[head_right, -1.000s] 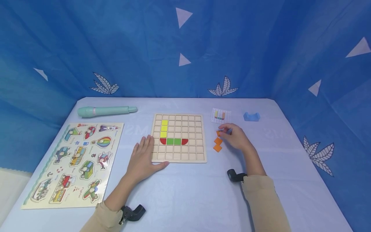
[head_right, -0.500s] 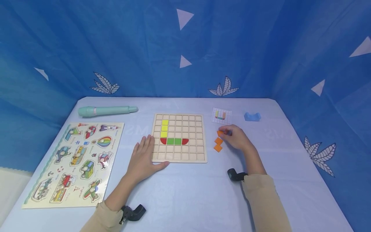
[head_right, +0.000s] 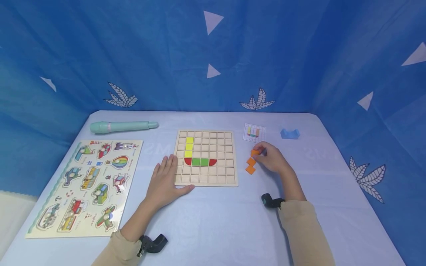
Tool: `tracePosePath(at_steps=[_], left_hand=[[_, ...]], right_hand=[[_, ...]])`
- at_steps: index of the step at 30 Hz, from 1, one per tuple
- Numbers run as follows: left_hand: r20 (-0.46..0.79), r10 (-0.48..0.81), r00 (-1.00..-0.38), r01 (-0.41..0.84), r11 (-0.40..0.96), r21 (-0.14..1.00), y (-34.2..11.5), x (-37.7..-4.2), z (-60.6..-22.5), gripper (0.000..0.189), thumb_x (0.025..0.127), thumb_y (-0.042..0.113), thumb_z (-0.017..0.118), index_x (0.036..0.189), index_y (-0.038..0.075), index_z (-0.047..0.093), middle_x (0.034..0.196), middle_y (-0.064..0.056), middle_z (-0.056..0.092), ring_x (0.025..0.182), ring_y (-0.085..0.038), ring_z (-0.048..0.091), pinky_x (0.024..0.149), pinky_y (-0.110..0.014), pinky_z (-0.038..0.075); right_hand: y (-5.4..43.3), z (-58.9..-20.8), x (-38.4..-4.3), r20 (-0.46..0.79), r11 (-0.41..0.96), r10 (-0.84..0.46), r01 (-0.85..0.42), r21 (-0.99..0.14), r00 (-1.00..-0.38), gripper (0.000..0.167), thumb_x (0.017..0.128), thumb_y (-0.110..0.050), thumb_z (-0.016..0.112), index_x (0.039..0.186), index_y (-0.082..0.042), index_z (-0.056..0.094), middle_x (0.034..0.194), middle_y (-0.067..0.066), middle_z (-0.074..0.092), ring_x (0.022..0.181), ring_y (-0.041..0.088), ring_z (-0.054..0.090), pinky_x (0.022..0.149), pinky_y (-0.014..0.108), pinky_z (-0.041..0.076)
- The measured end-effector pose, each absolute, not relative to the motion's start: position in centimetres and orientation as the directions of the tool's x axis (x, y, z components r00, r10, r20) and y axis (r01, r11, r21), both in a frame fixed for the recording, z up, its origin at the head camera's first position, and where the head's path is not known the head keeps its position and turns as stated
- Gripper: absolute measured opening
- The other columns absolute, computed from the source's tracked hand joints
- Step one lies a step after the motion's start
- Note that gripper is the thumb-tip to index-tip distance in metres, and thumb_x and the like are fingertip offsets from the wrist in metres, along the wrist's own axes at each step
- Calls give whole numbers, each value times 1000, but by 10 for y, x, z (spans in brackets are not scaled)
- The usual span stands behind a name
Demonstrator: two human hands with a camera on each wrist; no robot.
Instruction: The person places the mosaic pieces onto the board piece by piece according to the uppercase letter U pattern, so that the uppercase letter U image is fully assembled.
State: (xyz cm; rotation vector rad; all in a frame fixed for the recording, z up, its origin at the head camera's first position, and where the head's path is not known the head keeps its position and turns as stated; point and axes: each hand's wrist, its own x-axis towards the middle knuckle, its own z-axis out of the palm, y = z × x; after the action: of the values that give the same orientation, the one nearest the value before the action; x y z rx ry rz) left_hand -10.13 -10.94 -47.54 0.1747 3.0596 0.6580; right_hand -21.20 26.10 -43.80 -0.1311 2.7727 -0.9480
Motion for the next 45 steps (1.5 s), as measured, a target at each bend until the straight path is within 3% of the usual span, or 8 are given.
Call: tracePosePath(at_steps=[7,15,21,34,45], left_hand=[[23,110,-994,110,904,414,-110,-101,-476,123,75,77,63,159,2,13,167,-14,12,156,-31,4,125,-52,7],[25,111,-994,111,906,408,-109,-101,-475,123,75,78,63,159,3,13,167,-14,11,156,-31,4,125,-52,7],[24,110,-994,110,905,412,-109,-101,-475,123,75,77,63,159,3,13,167,-14,11,156,-31,4,125,-52,7],[21,108,-994,107,905,411,-109,-101,-474,123,75,77,64,158,2,13,167,-14,12,156,-31,4,125,-52,7],[20,107,-994,106,905,412,-108,-101,-473,123,75,77,64,158,2,13,167,-14,12,156,-31,4,125,-52,8]], right_hand=[[258,-435,-211,-128,755,-182,-55,-653,-975,24,95,-17,67,114,-6,58,108,14,59,99,28,51,86,38,45],[236,-424,-210,-108,706,-218,-81,-703,-970,21,96,-19,66,115,-12,58,107,9,60,85,27,51,65,26,50],[212,-419,-210,-112,668,-259,-95,-738,-959,19,96,-20,67,113,-15,59,106,8,60,76,29,52,57,27,48],[167,-423,-208,-79,593,-375,-174,-786,-924,18,96,-18,66,114,-17,61,104,6,62,82,25,53,70,31,46],[143,-428,-208,-98,597,-399,-177,-782,-912,14,96,-16,65,110,-14,62,99,6,61,86,23,55,78,34,47]])
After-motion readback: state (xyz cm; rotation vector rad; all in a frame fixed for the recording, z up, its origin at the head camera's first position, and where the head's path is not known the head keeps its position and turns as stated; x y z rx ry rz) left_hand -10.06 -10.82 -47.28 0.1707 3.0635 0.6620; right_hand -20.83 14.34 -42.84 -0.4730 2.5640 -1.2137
